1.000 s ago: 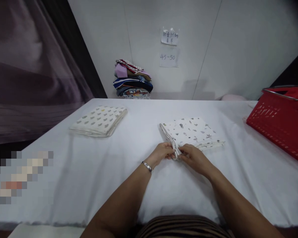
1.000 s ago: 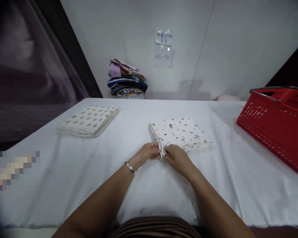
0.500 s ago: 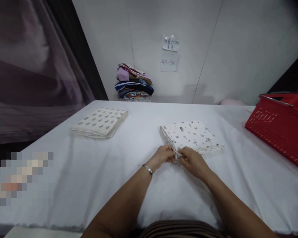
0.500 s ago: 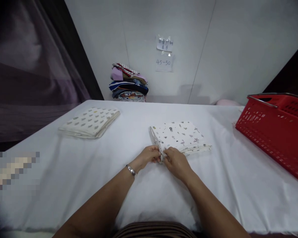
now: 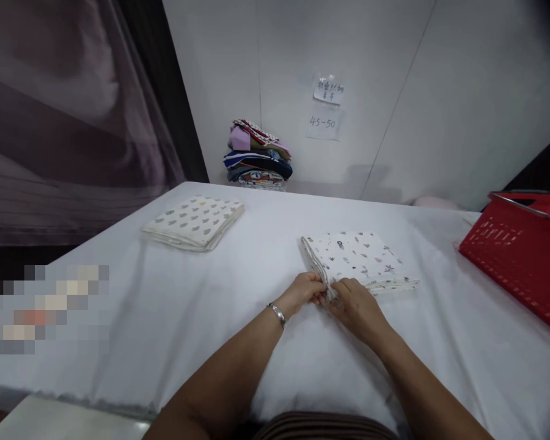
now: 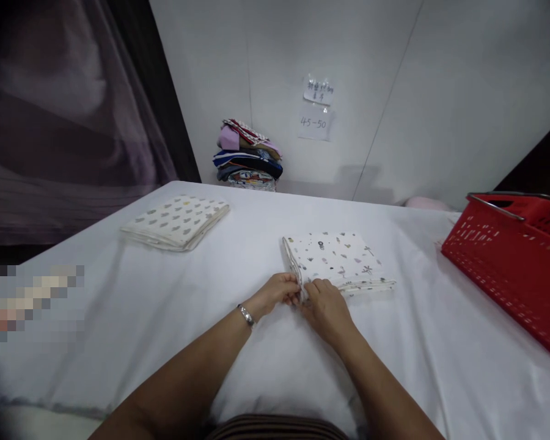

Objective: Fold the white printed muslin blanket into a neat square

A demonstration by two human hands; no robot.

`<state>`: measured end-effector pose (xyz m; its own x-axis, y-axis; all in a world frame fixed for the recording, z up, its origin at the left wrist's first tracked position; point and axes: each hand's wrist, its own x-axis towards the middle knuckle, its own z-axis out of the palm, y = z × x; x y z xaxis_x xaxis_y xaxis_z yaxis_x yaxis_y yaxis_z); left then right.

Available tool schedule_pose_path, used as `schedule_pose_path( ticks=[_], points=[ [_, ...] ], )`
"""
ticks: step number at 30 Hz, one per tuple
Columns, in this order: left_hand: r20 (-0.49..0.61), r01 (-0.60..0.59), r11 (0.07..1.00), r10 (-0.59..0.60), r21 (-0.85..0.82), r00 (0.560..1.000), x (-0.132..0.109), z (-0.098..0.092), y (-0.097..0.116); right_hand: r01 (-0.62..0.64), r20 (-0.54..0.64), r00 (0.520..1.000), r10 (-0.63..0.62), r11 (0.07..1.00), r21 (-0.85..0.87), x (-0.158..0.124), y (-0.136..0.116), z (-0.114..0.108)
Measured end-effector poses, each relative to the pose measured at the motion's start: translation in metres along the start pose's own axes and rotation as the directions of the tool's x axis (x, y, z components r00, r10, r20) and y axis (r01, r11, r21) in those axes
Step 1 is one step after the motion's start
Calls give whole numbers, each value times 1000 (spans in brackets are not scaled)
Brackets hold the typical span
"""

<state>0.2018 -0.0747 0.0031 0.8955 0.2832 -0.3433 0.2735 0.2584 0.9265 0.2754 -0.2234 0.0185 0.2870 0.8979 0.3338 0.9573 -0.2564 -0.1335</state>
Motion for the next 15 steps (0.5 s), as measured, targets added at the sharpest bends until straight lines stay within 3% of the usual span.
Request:
schedule_pose_path(
  ticks=[4,9,15],
  points=[
    [21,-26,999,27,-39,999,1,-2,-3,33,-72,997,-35,999,-19,0,1,6],
    [27,-11,998,12,-66,1000,3,-3,-6,41,-76,996,-43,999,-36,-1,2,6],
    [-89,-56,990,45,-133,995,10,-7,-2,49,-73,996,-54,997,-64,-1,4,7]
  ],
)
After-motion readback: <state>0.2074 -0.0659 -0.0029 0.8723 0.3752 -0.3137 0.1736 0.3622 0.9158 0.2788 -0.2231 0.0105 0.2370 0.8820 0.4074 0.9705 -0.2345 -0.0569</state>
